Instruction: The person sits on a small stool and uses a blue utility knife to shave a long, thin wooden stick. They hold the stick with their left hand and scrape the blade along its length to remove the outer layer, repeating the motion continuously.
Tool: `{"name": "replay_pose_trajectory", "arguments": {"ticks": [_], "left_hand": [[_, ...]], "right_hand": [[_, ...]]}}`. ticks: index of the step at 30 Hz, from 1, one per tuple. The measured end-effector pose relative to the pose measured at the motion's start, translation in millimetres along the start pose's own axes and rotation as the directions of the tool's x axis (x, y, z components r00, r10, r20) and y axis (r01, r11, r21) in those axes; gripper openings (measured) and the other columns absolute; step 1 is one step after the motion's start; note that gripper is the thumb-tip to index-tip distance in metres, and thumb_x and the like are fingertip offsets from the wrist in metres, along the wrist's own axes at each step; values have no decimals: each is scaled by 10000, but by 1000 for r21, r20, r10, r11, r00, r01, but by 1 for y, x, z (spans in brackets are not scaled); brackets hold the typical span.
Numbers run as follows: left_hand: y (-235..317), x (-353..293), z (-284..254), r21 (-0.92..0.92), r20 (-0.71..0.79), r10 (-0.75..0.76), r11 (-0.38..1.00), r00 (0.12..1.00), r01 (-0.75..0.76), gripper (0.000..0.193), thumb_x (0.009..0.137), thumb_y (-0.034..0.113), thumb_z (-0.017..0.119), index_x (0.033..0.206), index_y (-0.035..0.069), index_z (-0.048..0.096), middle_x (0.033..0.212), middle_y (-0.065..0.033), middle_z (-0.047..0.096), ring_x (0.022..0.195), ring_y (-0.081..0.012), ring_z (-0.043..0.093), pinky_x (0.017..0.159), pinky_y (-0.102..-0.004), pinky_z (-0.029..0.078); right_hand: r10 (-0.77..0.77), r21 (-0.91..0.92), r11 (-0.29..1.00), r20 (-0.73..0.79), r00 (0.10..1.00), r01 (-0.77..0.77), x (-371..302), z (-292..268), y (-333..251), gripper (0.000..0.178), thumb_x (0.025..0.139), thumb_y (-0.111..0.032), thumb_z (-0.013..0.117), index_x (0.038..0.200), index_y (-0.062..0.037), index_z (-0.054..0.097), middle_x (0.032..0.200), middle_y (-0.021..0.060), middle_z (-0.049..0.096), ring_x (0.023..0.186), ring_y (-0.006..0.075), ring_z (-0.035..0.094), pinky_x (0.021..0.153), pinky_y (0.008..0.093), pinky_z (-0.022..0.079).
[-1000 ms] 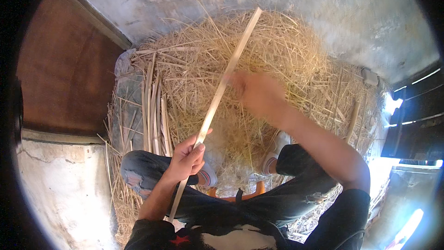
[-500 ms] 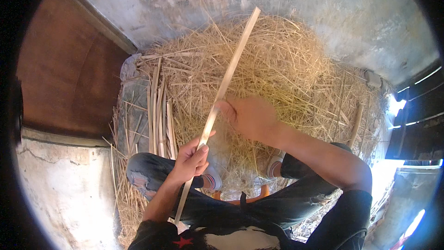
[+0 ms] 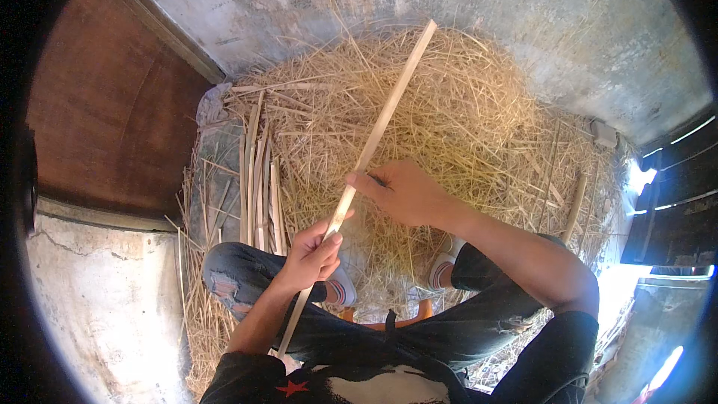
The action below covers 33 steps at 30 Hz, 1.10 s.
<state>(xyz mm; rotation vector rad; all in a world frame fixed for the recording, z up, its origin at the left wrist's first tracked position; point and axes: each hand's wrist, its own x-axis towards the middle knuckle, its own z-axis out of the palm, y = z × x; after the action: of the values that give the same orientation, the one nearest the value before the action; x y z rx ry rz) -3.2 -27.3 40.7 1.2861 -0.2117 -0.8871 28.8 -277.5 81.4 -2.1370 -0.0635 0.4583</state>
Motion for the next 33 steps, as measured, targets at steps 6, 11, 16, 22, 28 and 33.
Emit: {"name": "replay_pose_trajectory", "arguments": {"ticks": [6,11,16,22,28,33], "left_hand": [[-1,0,0,-8,-7,14,1000,1000,-14,478,1083,176,480,1530,49,369,593,81,362,436,-8,323,425,-203,270],[-2,-2,0,42,-2,11,999,1000,-11,481,1081,180,488,1531,56,370,594,81,370,449,-9,340,435,-204,276],[-2,-3,-1,27,8,7,1000,1000,-7,480,1082,174,483,1533,59,369,594,80,375,449,-6,340,434,-205,277],[-5,-1,-1,25,-10,21,999,1000,-21,484,1081,177,486,1537,65,367,608,80,387,450,-2,337,431,-202,273],[-2,-3,-1,45,-1,-1,999,1000,1,487,1081,178,489,1539,69,367,623,80,371,458,-1,329,434,-198,274],[-4,-2,-3,6,2,6,1000,1000,-6,496,1080,177,491,1545,71,359,625,79,371,457,-1,326,436,-201,272]], "right_hand": [[-272,-344,925,-297,915,164,-16,12,-9,594,989,-558,529,820,-12,691,581,176,597,538,361,610,556,449,485],[-37,-155,987,-40,998,31,-7,1,-6,581,984,-562,531,801,-38,700,594,172,603,546,362,617,552,450,483],[-68,-7,998,11,998,69,-3,-1,-2,567,999,-504,569,696,-30,641,498,120,476,447,285,451,487,420,391],[-295,-338,921,-274,915,195,-16,16,-8,588,998,-518,565,703,-14,636,502,121,484,448,278,456,489,420,394],[42,-43,998,43,998,-40,-5,6,-1,696,977,-616,509,706,9,650,554,176,570,532,331,607,568,458,485],[18,-77,997,27,999,-16,-6,2,-7,681,981,-608,507,758,13,678,565,189,583,548,335,628,574,451,496]]}}
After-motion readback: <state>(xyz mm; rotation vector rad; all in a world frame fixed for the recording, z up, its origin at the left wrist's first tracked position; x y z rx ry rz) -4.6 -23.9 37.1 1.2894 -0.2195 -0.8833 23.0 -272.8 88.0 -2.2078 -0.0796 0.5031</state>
